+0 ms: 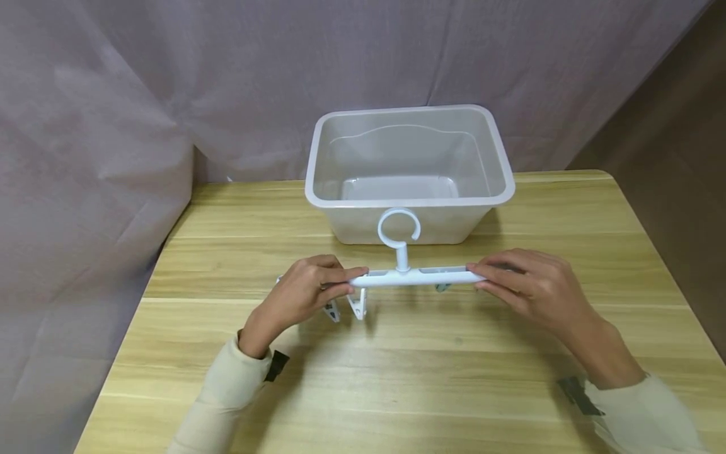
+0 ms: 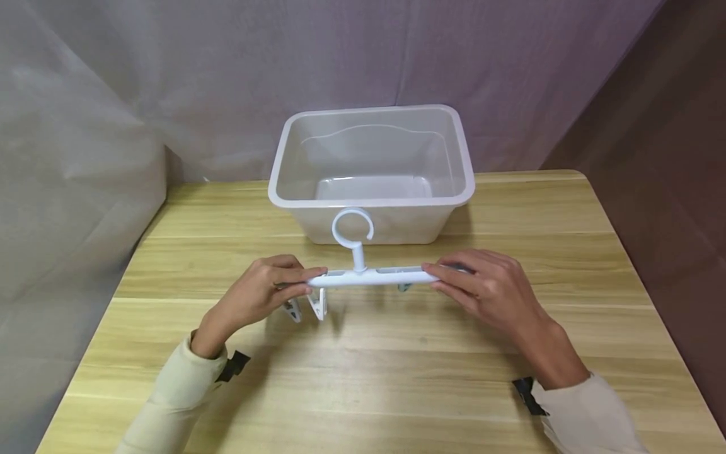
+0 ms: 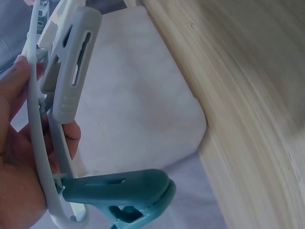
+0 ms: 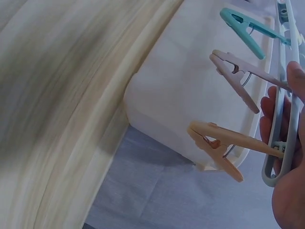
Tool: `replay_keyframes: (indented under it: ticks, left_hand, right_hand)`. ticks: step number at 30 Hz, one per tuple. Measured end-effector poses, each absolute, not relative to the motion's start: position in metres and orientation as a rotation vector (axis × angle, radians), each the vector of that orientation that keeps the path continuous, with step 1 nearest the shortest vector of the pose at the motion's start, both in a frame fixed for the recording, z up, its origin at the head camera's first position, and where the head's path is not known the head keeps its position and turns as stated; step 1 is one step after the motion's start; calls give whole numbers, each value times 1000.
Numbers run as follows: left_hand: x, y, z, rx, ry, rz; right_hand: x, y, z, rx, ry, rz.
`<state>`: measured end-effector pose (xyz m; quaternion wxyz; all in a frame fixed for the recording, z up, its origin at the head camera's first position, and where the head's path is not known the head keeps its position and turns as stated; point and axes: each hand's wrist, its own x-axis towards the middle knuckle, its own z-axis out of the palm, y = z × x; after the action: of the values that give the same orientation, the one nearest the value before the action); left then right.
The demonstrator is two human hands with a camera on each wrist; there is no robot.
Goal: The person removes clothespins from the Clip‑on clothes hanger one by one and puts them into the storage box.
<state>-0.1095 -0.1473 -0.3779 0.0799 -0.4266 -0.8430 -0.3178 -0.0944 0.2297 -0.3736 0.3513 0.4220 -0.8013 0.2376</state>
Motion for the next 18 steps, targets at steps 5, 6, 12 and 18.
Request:
replay_keyframes:
  ticks: [5, 6, 12, 18]
  left_hand:
    - [-109, -146, -378, -1249, -2534, -971]
    - [-109, -146, -378, -1245, -2532, -971]
    - [-109, -144, -377, -1219, -2506, -970]
    - [-109, -145, -377, -1189, -2505, -970]
  right_hand:
    - [-95, 229, -373, 1089, -2054, 641]
    - [-95, 228, -373, 1086, -2052, 644]
    - [-97, 227, -373, 1076, -2084, 634]
    - [-101, 227, -371, 1093, -2085, 631]
